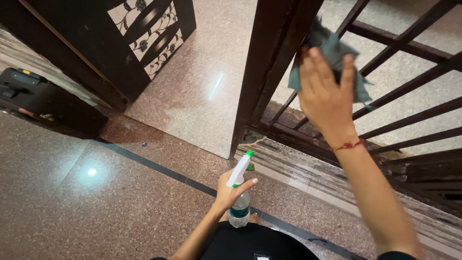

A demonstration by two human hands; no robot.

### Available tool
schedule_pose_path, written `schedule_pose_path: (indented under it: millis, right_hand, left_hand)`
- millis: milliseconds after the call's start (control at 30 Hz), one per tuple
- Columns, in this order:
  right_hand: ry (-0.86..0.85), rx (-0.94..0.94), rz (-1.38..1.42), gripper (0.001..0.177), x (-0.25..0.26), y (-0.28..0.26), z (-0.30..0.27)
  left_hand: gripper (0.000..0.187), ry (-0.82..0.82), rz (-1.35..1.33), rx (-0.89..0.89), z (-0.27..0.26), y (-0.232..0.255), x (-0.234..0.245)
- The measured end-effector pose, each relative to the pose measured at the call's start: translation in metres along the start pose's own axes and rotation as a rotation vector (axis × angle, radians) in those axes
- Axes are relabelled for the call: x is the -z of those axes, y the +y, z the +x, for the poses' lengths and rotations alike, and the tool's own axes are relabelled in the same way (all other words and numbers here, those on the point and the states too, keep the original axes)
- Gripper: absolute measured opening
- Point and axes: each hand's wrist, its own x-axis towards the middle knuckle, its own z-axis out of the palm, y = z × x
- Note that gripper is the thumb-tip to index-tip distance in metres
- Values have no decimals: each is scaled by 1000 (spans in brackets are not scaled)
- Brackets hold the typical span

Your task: The person sprays a cleaning solution from a bottle onto a metal gate and wipes the bars and frame with a cloth.

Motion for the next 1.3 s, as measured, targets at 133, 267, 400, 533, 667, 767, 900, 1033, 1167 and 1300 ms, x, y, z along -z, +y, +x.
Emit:
schedule_pose_path:
  millis: [133,267,400,533,667,767,900,1033,1167,1300]
  right_hand:
    - [-49,266,-7,24,3,0,-2]
    - [38,533,-145,13,8,31,24]
    - [225,458,-317,17,32,83,65]
    - [261,440,-304,19,55,109,86]
    - [275,331,-283,19,47,94,80]
    - [291,288,-213,30,21,77,66]
    - [241,279,-78,25,-17,36,23]
    - [139,296,46,24,-42,-18,-17]
    - [-34,332,81,12,-42,-72,-50]
    - [-110,411,138,10,-42,-84,-63]
  left_hand:
    - [49,40,-12,-39,-3,0,-4]
    - [48,23,-24,-35,6,1,-4]
    - [46,10,-76,-62,11,-2,-5]
    - [49,3,-43,-10,17,-2,-7]
    - [49,-6,-69,-1,23,-3,-8]
    - [49,-19,-75,1,29,-3,-4]
    - [49,-5,-48,-33,31,-1,0]
    - [49,-2,-75,-3,29,0,7]
    - [49,13,-65,-4,22,1,12]
    - [50,19,-53,-14,13,-2,16]
